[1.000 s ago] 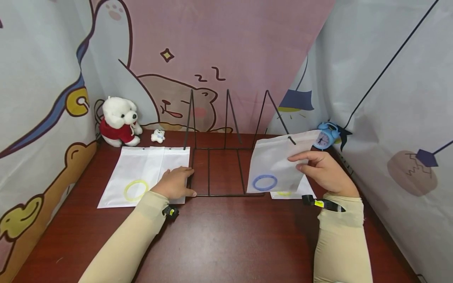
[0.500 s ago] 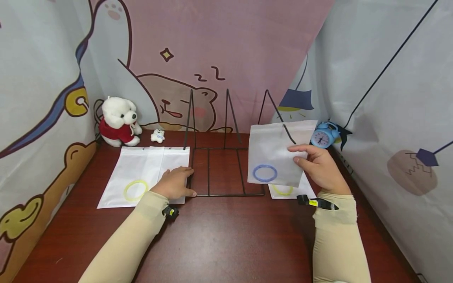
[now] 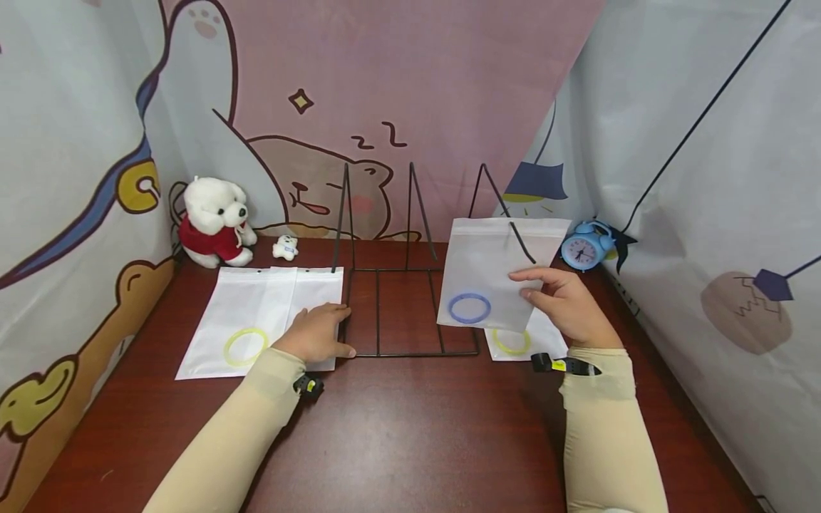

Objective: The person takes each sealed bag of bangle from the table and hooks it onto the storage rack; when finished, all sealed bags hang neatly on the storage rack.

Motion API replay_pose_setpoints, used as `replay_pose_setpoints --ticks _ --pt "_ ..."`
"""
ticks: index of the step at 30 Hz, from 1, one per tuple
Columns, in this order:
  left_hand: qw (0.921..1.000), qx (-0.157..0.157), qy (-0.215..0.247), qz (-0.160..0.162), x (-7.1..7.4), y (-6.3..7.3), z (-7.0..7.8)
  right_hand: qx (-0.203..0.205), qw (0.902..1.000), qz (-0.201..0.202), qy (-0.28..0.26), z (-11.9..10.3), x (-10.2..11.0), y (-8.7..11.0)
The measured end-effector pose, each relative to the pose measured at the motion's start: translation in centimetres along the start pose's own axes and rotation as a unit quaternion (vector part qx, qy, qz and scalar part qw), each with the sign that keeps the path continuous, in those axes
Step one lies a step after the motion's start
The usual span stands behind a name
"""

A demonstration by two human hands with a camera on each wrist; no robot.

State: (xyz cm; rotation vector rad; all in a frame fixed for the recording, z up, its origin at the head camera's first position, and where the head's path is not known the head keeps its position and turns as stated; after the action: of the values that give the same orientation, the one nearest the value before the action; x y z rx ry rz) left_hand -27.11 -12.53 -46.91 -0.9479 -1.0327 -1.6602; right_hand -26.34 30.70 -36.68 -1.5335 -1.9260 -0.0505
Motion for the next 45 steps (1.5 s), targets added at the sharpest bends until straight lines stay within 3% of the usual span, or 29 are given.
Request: replay_pose_setpoints --ticks 9,15,25,35,39,45 --pt "1.0000 -0.002 0.000 0.000 0.1 0.0 0.1 -0.023 0.9940 -0.107 0.004 2.4 -0.3 -0.1" --pt "1.0000 -0.001 -0.004 0.005 0.1 0.0 0.0 -0.038 0.9901 -0.134 0.018 3.0 -0.3 -0.1" --pt "1.0000 -0.001 0.001 0.004 0.2 0.1 0.1 -0.042 0.9899 -0.124 0.055 3.1 -0.3 -0.2" --pt "1.0000 0.000 0.001 0.003 0.3 0.1 0.1 -0.087 0.9913 -0.082 0.054 3.1 0.0 -0.1" --pt "1.0000 0.000 0.001 0.003 0.2 0.0 0.1 -0.100 0.9912 -0.079 0.035 3.2 0.0 0.0" --pt "1.0000 0.000 0.001 0.003 0.2 0.1 0.1 -0.128 0.9872 -0.079 -0.053 3.4 -0.4 0.1"
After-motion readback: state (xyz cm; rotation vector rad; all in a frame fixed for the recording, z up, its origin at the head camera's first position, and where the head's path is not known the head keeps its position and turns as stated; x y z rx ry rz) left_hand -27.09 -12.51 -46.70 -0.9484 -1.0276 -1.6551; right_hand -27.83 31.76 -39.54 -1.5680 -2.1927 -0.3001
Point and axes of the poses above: each hand's wrist, its own y-axis away from the middle knuckle, its own x-axis out of the back of the hand, z = x × y, the point moved 3 cm from there along -y, towards the middle knuckle, and after that the axes turned 10 degrees about x, right-handed, at the moved point
